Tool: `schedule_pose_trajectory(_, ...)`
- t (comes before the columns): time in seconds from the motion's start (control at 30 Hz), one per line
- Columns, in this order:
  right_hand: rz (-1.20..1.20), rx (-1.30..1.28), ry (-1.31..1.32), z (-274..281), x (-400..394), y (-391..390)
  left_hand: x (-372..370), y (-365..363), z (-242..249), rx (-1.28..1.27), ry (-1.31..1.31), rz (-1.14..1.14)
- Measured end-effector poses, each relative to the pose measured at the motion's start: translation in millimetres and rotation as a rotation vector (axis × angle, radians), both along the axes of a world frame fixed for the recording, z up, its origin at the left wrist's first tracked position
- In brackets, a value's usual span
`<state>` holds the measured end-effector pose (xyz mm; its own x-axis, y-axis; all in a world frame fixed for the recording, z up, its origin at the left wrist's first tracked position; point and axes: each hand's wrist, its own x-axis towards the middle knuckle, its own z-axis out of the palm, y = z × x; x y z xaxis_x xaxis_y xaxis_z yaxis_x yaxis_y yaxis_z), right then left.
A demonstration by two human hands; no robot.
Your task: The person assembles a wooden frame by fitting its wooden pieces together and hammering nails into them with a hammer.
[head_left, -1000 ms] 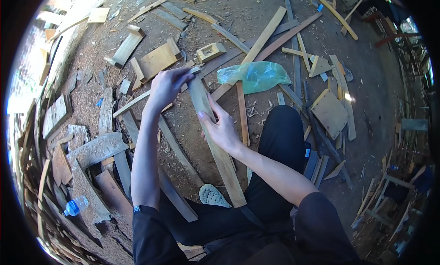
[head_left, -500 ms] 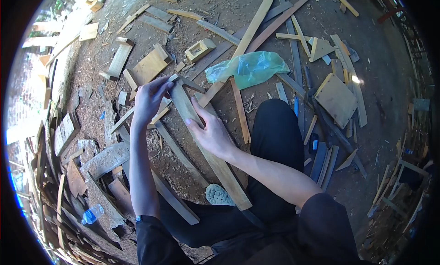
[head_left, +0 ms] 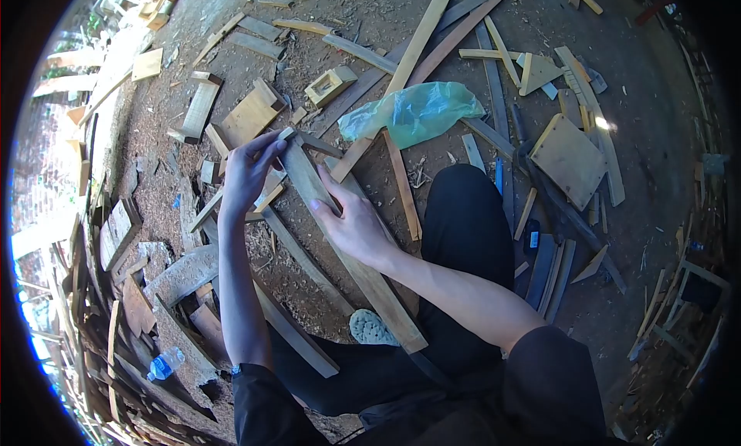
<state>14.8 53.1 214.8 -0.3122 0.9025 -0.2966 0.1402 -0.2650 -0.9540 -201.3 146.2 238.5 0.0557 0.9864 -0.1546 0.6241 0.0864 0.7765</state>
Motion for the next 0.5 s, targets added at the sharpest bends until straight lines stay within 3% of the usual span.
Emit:
schedule_pose_trajectory(0.1, -0.114, 0.119, -0.018, -9, -5, -3, 2, -2, 4, 0.004, 0.025, 0.007)
schedule_pose_trajectory(0.17, 0.006, -0.025, -0.024, 4, 1, 0, 2, -3, 3, 0.012, 0.052, 0.008)
schedule_pose_trajectory(0.5, -0.001, -0.011, -0.031, 3, -4, -1, 1, -5, 3, 0.016, 0.065, 0.034)
